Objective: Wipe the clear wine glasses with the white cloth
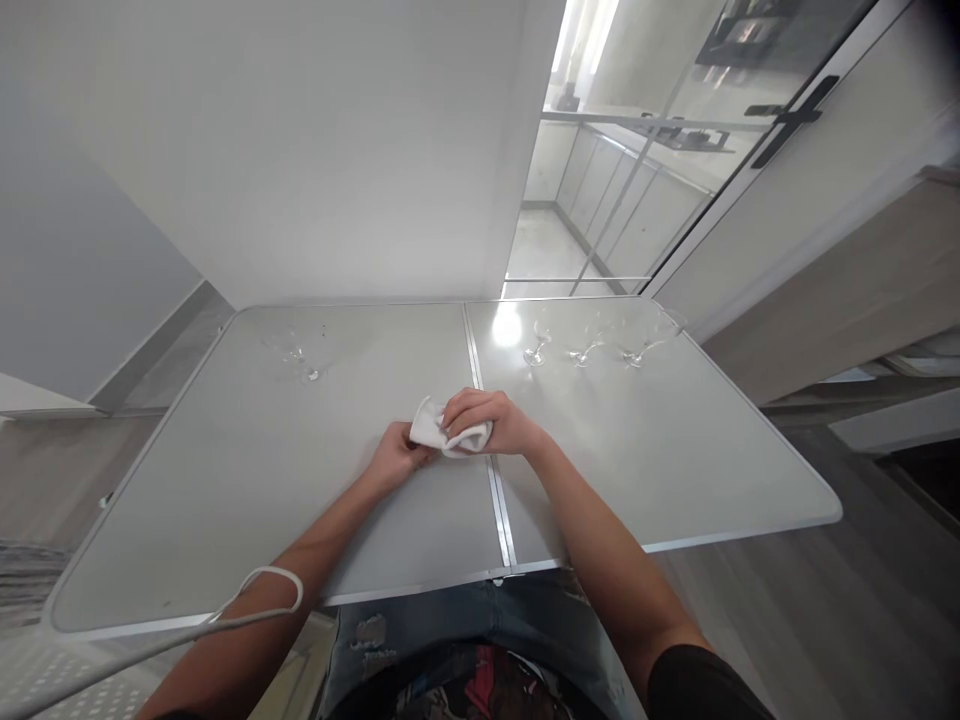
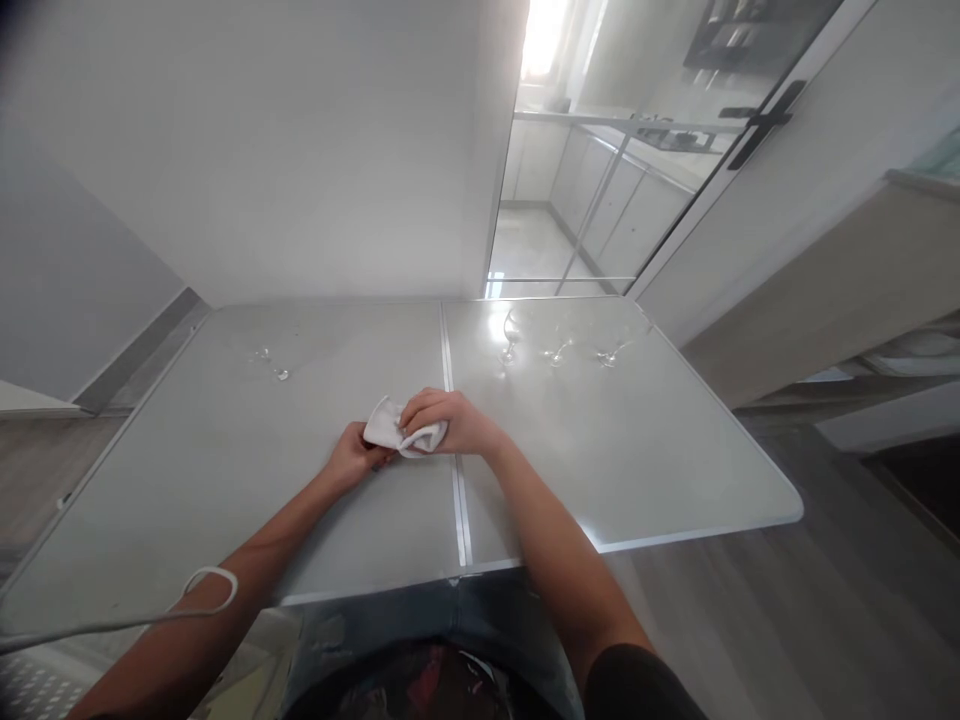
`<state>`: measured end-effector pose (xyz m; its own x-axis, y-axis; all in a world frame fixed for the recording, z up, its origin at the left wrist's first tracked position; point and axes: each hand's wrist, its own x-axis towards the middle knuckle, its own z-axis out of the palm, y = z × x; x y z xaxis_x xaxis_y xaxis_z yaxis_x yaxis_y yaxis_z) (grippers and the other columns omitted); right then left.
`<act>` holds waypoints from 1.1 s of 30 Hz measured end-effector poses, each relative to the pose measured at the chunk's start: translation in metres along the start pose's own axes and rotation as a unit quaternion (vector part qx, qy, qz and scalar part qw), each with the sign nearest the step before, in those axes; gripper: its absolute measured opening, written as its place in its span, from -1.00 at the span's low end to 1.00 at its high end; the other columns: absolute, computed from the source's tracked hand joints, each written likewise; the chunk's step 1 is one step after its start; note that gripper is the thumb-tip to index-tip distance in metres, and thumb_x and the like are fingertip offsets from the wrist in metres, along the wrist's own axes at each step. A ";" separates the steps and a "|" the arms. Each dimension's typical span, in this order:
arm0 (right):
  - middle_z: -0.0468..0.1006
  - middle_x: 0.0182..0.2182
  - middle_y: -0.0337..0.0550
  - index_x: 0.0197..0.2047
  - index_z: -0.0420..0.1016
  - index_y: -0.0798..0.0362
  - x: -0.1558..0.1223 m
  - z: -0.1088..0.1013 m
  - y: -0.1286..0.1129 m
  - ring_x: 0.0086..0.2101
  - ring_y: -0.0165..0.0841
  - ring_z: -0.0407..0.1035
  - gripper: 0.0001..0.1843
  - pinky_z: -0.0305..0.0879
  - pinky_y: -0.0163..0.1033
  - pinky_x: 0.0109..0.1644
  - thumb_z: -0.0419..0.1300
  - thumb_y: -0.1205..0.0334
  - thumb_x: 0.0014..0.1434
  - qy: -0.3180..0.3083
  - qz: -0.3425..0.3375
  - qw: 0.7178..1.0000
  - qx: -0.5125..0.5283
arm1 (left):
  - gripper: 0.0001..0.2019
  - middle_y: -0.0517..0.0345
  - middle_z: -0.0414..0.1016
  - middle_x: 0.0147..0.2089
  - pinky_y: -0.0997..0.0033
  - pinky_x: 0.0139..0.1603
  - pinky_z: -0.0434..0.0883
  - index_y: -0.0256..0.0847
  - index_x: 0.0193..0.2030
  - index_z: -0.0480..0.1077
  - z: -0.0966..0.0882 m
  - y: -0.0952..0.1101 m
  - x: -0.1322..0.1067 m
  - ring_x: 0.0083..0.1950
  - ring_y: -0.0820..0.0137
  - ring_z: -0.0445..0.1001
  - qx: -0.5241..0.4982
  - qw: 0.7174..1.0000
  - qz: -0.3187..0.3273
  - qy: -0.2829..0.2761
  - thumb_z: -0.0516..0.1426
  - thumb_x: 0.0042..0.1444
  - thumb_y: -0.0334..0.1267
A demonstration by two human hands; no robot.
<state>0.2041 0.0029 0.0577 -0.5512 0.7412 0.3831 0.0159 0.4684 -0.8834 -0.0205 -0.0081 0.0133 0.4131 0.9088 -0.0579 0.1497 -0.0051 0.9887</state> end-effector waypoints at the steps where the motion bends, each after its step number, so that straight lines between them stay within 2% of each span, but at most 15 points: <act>1: 0.67 -0.20 -0.05 -0.30 0.69 -0.07 0.000 0.001 0.001 -0.12 -0.13 0.49 -0.80 0.38 0.05 0.10 0.43 0.01 0.07 -0.002 0.004 1.000 -0.011 | -0.68 0.22 0.33 -0.66 0.52 -0.55 0.14 -0.27 -0.65 0.37 0.000 -0.001 -0.001 -0.60 0.52 0.21 0.017 1.000 -0.004 0.007 0.31 -0.01 -0.18; 2: 0.67 -0.23 -0.07 -0.30 0.69 -0.06 0.000 0.002 0.002 -0.15 -0.15 0.49 -0.79 0.39 0.01 0.07 0.43 0.01 0.08 0.013 0.020 1.000 -0.013 | -0.67 0.22 0.32 -0.67 0.53 -0.55 0.14 -0.27 -0.66 0.34 0.000 -0.001 -0.001 -0.60 0.53 0.21 0.031 0.999 -0.003 0.016 0.30 -0.01 -0.19; 4: 0.63 -0.32 -0.10 -0.34 0.67 0.01 0.001 0.006 0.008 -0.27 -0.21 0.47 -0.73 0.41 -0.10 -0.10 0.42 -0.03 0.08 0.083 0.092 0.992 0.021 | -0.65 0.23 0.31 -0.66 0.53 -0.55 0.14 -0.27 -0.64 0.36 0.002 0.000 -0.003 -0.60 0.53 0.20 0.036 0.999 0.005 0.026 0.29 0.04 -0.15; 5: 0.60 -0.38 -0.13 -0.37 0.64 0.05 0.001 0.009 0.010 -0.33 -0.24 0.45 -0.68 0.39 -0.16 -0.20 0.43 -0.05 0.07 0.127 0.137 0.980 0.063 | -0.64 0.23 0.31 -0.65 0.52 -0.54 0.14 -0.27 -0.61 0.39 0.002 0.000 -0.004 -0.59 0.54 0.20 0.028 0.999 0.010 0.025 0.29 0.06 -0.11; 7: 0.53 -0.47 -0.19 -0.39 0.57 0.07 0.004 0.015 0.016 -0.42 -0.30 0.40 -0.61 0.35 -0.22 -0.31 0.43 -0.12 0.05 0.208 0.210 0.936 0.190 | -0.65 0.23 0.31 -0.61 0.51 -0.54 0.15 -0.29 -0.52 0.47 0.004 0.002 -0.005 -0.58 0.53 0.20 -0.005 1.000 0.018 0.024 0.30 0.09 -0.03; 10: 0.52 -0.44 -0.19 -0.36 0.50 0.01 0.010 0.029 0.020 -0.39 -0.28 0.41 -0.57 0.39 -0.21 -0.31 0.36 -0.21 0.06 0.292 0.210 0.859 0.365 | -0.64 0.22 0.31 -0.58 0.49 -0.50 0.19 -0.29 -0.42 0.53 0.009 0.001 -0.004 -0.54 0.50 0.24 -0.067 0.996 0.029 0.051 0.30 0.11 0.03; 12: 0.55 -0.39 -0.16 -0.34 0.48 -0.03 0.014 0.042 0.021 -0.31 -0.22 0.45 -0.55 0.42 -0.17 -0.29 0.26 -0.28 0.11 0.313 0.176 0.839 0.409 | -0.63 0.23 0.30 -0.56 0.48 -0.48 0.22 -0.27 -0.43 0.50 0.013 -0.001 -0.002 -0.53 0.50 0.26 -0.106 0.991 0.030 0.073 0.29 0.13 0.04; 15: 0.59 -0.31 -0.09 -0.26 0.49 -0.05 0.016 0.065 0.023 -0.18 -0.12 0.48 -0.51 0.46 -0.09 -0.23 0.16 -0.34 0.15 0.295 0.169 0.845 0.412 | -0.63 0.24 0.31 -0.53 0.47 -0.40 0.32 -0.24 -0.42 0.45 0.019 -0.007 0.000 -0.49 0.48 0.31 -0.149 0.983 0.022 0.101 0.26 0.17 0.05; 17: 0.61 -0.23 -0.09 -0.16 0.48 -0.04 0.016 0.080 0.025 -0.13 -0.13 0.48 -0.52 0.47 -0.09 -0.14 0.27 -0.28 0.11 0.290 0.181 0.859 0.382 | -0.68 0.19 0.42 -0.46 0.43 -0.31 0.39 -0.23 -0.38 0.47 0.022 -0.011 0.001 -0.41 0.42 0.39 -0.141 0.981 0.030 0.128 0.30 0.11 0.02; 19: 0.61 -0.12 -0.10 -0.04 0.45 -0.03 0.015 0.090 0.027 -0.08 -0.17 0.47 -0.47 0.44 -0.10 0.00 0.41 -0.16 0.05 0.311 0.174 0.878 0.320 | -0.70 0.12 0.55 -0.35 0.37 -0.21 0.45 -0.23 -0.29 0.51 0.022 -0.013 0.001 -0.28 0.32 0.48 -0.107 0.981 0.041 0.156 0.38 -0.04 -0.07; 22: 0.59 -0.07 -0.09 0.03 0.44 -0.02 0.013 0.090 0.031 -0.05 -0.21 0.44 -0.42 0.38 -0.11 0.12 0.48 -0.06 0.02 0.341 0.150 0.905 0.206 | -0.64 0.05 0.62 -0.27 0.30 -0.14 0.47 -0.24 -0.19 0.56 0.021 -0.010 0.002 -0.17 0.19 0.54 -0.044 0.986 0.044 0.152 0.42 -0.19 -0.26; 25: 0.59 -0.22 -0.11 -0.12 0.50 0.04 0.012 0.079 0.033 -0.19 -0.25 0.45 -0.55 0.38 -0.15 0.00 0.41 -0.11 0.10 0.346 0.157 0.911 0.159 | -0.78 0.06 0.62 -0.25 0.30 -0.14 0.45 -0.22 -0.24 0.59 0.018 -0.003 0.000 -0.20 0.21 0.54 0.046 0.988 0.077 0.123 0.32 -0.11 -0.37; 27: 0.57 -0.30 -0.14 -0.22 0.52 0.07 0.012 0.071 0.034 -0.28 -0.28 0.43 -0.54 0.37 -0.20 -0.13 0.35 -0.19 0.15 0.327 0.169 0.913 0.175 | -0.90 0.07 0.60 -0.29 0.32 -0.14 0.41 -0.20 -0.37 0.60 0.016 0.002 -0.002 -0.23 0.24 0.52 0.109 0.979 0.108 0.136 0.26 -0.07 -0.40; 30: 0.54 -0.39 -0.17 -0.29 0.53 0.09 0.013 0.063 0.034 -0.37 -0.34 0.38 -0.47 0.32 -0.25 -0.25 0.35 -0.27 0.11 0.293 0.184 0.913 0.217 | -0.89 0.09 0.55 -0.35 0.32 -0.12 0.38 -0.18 -0.50 0.55 0.010 0.005 -0.007 -0.25 0.26 0.48 0.147 0.958 0.135 0.206 0.23 0.00 -0.39; 33: 0.48 -0.47 -0.21 -0.36 0.49 0.09 0.012 0.056 0.034 -0.44 -0.39 0.32 -0.43 0.27 -0.29 -0.34 0.36 -0.32 0.07 0.289 0.222 0.896 0.255 | -0.93 0.05 0.54 -0.16 0.30 0.02 0.38 -0.18 -0.39 0.49 0.003 0.005 -0.008 -0.08 0.26 0.47 0.094 0.937 0.167 0.293 0.21 0.11 -0.34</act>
<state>0.1515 0.0013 0.0169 -0.0593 0.9941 -0.0908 -0.3367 -0.1055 -0.9357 -0.0204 -0.0167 0.0178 -0.0895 0.9160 0.3909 0.2789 -0.3538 0.8928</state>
